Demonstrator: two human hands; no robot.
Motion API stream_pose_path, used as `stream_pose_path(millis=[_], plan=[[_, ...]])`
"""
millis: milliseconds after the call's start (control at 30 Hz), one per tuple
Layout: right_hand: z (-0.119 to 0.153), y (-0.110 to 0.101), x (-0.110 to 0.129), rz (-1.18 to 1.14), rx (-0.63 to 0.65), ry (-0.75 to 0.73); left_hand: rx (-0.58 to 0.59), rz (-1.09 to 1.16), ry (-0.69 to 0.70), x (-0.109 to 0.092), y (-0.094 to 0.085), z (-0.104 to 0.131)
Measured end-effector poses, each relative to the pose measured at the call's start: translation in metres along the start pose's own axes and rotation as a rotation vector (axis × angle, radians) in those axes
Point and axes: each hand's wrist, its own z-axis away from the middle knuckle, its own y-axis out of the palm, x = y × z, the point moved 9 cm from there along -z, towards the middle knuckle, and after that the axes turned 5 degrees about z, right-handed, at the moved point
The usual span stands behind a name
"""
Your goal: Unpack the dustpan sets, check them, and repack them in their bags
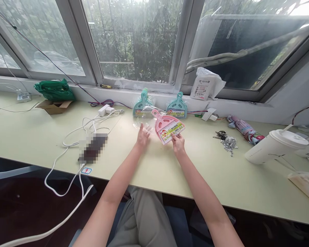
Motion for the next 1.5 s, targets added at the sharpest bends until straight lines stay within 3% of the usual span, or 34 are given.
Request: stream_pose_path(millis=[33,167,300,433,700,967,1233,1333,1500], plan=[[0.0,0.001,0.001,0.016,0.015,0.002,0.052,0.079,-0.017,0.001,0.005,-0.001],[-0.002,0.003,0.009,0.133,0.077,-0.01,-0.045,0.226,0.039,-0.007,-0.006,-0.004],[-0.002,-0.011,0.022,0.177,-0.014,-0.051,-0.075,0.199,0.108,-0.024,-0.026,-0.005],[-0.002,-0.023,0.024,0.16,-0.082,-0.036,-0.064,0.135,0.084,-0.028,-0.035,-0.007],[-0.005,-0.008,0.003,0.123,0.105,0.15,0.112,0.067,0.005,-0.014,-0.011,-0.007],[-0.005,-0.004,0.019,0.113,0.113,0.04,0.232,0.059,-0.07,-0.011,0.007,0.002],[0.001,0.012,0.03,0.171,0.238,0.021,0.277,0.108,-0.041,-0.018,0.015,0.007],[0.008,0.012,0.033,0.155,0.182,0.019,0.284,0.081,-0.061,-0.017,0.017,0.009],[0.02,0.015,0.037,0.089,0.097,-0.045,0.421,0.043,-0.107,-0.01,0.039,0.02]])
